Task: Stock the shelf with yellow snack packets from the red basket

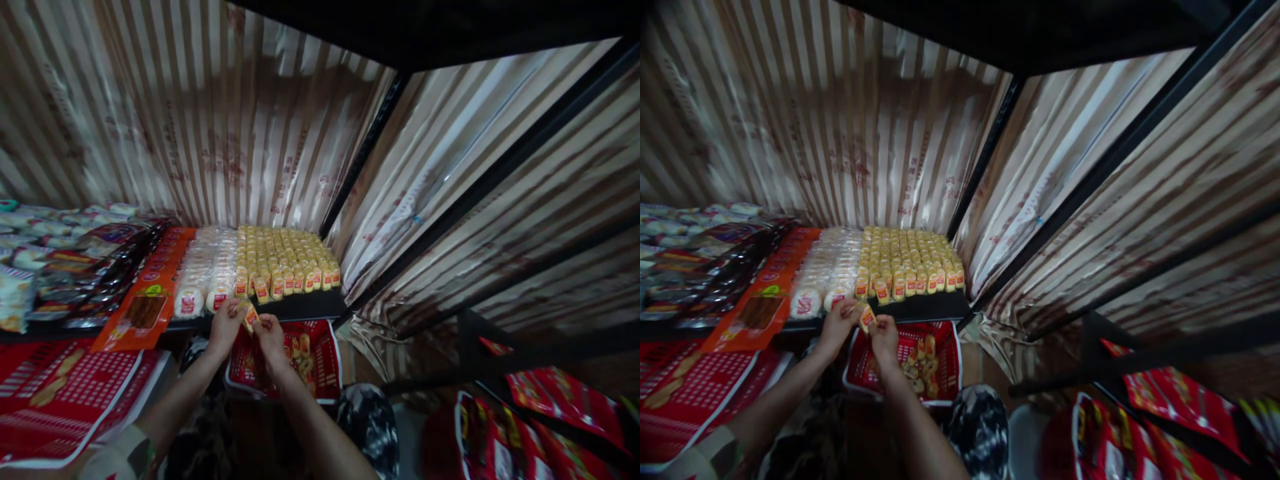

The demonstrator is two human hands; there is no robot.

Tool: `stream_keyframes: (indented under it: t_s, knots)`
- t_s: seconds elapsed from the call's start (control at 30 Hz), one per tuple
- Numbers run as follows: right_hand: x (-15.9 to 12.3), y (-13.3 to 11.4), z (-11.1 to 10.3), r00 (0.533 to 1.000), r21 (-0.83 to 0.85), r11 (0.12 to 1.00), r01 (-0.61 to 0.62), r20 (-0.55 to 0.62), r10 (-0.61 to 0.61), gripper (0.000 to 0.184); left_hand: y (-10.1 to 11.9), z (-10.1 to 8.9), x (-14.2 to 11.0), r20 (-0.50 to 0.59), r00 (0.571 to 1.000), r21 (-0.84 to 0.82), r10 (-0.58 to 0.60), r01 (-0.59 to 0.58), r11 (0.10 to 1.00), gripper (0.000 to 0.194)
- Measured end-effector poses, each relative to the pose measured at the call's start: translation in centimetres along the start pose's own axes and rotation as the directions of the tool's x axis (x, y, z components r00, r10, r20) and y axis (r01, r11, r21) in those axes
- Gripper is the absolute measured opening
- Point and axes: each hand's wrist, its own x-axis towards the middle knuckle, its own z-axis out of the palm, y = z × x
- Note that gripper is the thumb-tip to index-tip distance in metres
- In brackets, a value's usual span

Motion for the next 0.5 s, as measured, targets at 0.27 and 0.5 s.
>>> stream_keyframes:
  t_s: [0.27,0.5]
  knots:
    - [2.5,-1.0,1.7,0.991,-0.029,0.998,0.051,0.123,-0.047,0.018,1.0,1.3,0.1,0.034,0.980,0.124,0.198,-0.201,0.972,0.035]
    - [3.2,-0.8,2.8,0.989,-0.206,0.967,0.149,0.044,-0.143,0.013,-1.2,1.2,-1.6,0.040,0.918,0.465,0.396,-0.367,0.805,0.037]
